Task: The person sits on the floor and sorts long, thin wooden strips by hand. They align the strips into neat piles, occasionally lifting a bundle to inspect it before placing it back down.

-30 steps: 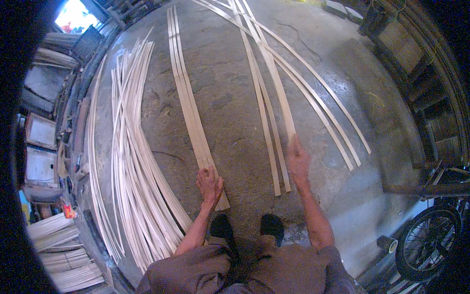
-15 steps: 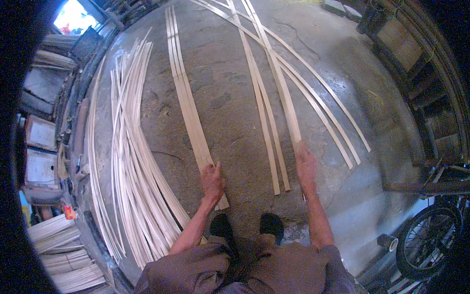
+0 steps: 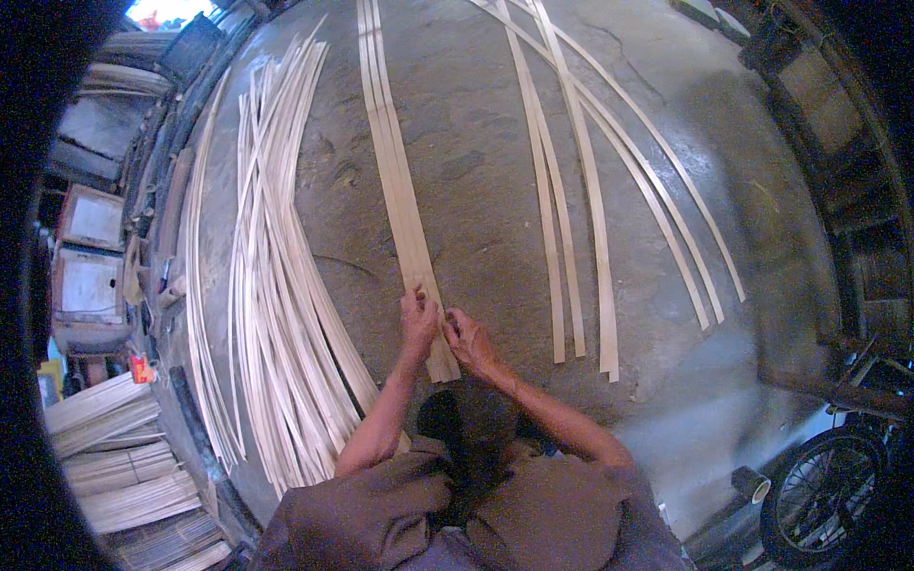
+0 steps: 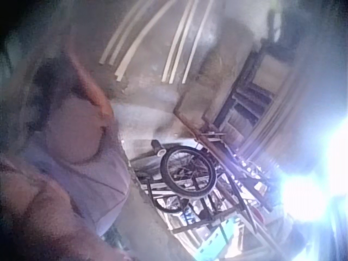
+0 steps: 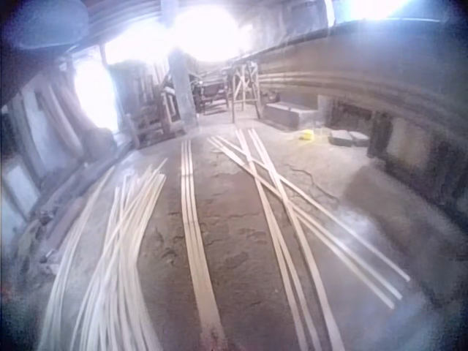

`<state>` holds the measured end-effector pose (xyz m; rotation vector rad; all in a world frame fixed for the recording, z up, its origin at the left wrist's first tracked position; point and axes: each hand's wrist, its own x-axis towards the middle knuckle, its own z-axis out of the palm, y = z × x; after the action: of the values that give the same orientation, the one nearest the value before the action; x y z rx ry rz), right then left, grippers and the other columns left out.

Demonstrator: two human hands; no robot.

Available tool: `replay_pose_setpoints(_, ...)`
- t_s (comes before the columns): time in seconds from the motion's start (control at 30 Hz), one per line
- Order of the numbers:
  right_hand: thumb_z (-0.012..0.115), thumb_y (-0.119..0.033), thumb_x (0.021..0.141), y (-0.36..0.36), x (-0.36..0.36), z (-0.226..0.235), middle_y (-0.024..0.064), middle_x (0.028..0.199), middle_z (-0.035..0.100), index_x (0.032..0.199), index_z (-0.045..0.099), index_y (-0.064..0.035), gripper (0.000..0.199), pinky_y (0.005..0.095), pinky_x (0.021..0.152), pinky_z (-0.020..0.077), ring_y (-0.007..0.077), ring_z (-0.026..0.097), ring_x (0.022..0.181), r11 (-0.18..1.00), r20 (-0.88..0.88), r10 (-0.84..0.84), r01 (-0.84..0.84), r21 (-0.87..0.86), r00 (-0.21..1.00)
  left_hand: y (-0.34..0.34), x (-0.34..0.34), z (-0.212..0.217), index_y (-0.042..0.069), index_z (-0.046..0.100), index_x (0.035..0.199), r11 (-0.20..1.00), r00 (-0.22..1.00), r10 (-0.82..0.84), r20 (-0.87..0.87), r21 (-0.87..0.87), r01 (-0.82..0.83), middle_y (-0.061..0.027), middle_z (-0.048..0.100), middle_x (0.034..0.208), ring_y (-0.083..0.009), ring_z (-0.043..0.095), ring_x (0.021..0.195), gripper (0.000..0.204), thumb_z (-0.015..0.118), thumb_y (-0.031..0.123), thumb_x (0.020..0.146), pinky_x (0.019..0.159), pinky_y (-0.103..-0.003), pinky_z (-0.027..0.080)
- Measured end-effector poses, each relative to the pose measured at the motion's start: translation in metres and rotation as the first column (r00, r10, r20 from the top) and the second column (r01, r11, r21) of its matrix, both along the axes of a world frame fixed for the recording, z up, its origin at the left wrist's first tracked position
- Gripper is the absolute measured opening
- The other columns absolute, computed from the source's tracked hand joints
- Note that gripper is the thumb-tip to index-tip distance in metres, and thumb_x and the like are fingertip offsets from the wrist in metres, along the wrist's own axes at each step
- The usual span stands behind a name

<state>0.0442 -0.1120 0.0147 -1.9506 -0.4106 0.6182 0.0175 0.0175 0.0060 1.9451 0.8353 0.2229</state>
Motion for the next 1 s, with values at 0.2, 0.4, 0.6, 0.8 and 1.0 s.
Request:
replay_pose_setpoints(0.2,0.06,-0.027,0.088,0.006,0.01,-0.007,0.0186,0.09,0.067,0.107,0.057,-0.0007,0.033,0.0407,0.072,0.0514,0.0321,0.066,0.082,0.996,0.025,0.07,-0.068,-0.054,0.997,0.004,0.004,0.0,0.001,0.041,0.132,0.892,0.991,0.132,0.014,-0.438,-0.112,-0.0138,0.05,0.112,-0.0218,0.053,0.095,0.048,0.053,0.011,0.087,0.08,-0.033,0.048)
replay_pose_setpoints(0.4,0.059,-0.025,0.089,0.01,0.012,-0.013,0.0147,0.082,0.064,0.096,0.056,-0.0023,0.024,0.0401,0.067,0.0495,0.0286,0.063,0.074,0.998,0.037,-0.005,0.008,-0.07,0.999,-0.005,0.014,0.032,0.0,0.041,0.131,0.899,0.996,0.092,-0.01,-0.43,-0.087,-0.0107,0.053,0.107,-0.0189,0.055,0.093,0.049,0.057,0.012,0.086,0.076,-0.031,0.049)
replay_pose_setpoints(0.6,0.057,-0.023,0.093,-0.029,0.036,-0.009,0.0061,0.082,0.062,0.102,0.057,-0.0029,0.022,0.033,0.067,0.0484,0.0171,0.059,0.074,0.939,-0.268,-0.236,0.291,0.185,0.934,0.002,0.01,0.034,-0.001,0.042,0.13,0.992,0.997,-0.035,0.07,-0.118,0.043,-0.0139,0.053,0.106,-0.0235,0.057,0.094,0.052,0.061,0.016,0.084,0.078,-0.034,0.049)
replay_pose_setpoints(0.8,0.057,-0.021,0.095,-0.112,0.116,0.08,0.0076,0.106,0.065,0.131,0.052,-0.0023,0.041,0.0271,0.08,0.049,0.0129,0.06,0.09,0.837,0.199,-0.536,0.487,0.247,0.82,0.01,-0.011,0.023,0.0,0.04,0.132,0.875,0.989,-0.075,-0.128,0.467,0.127,-0.0191,0.045,0.119,-0.0359,0.047,0.11,0.064,0.067,0.026,0.079,0.093,-0.047,0.038)
replay_pose_setpoints(1.0,0.062,-0.019,0.091,-0.215,0.173,0.099,0.013,0.121,0.063,0.127,0.057,-0.004,0.039,0.0297,0.095,0.0453,0.0191,0.06,0.11,0.847,0.436,-0.514,0.516,0.126,0.738,0.007,-0.017,0.016,-0.001,0.039,0.133,0.816,0.978,-0.016,-0.209,0.563,0.134,-0.0209,0.041,0.124,-0.0384,0.04,0.116,0.074,0.071,0.032,0.075,0.096,-0.05,0.035)
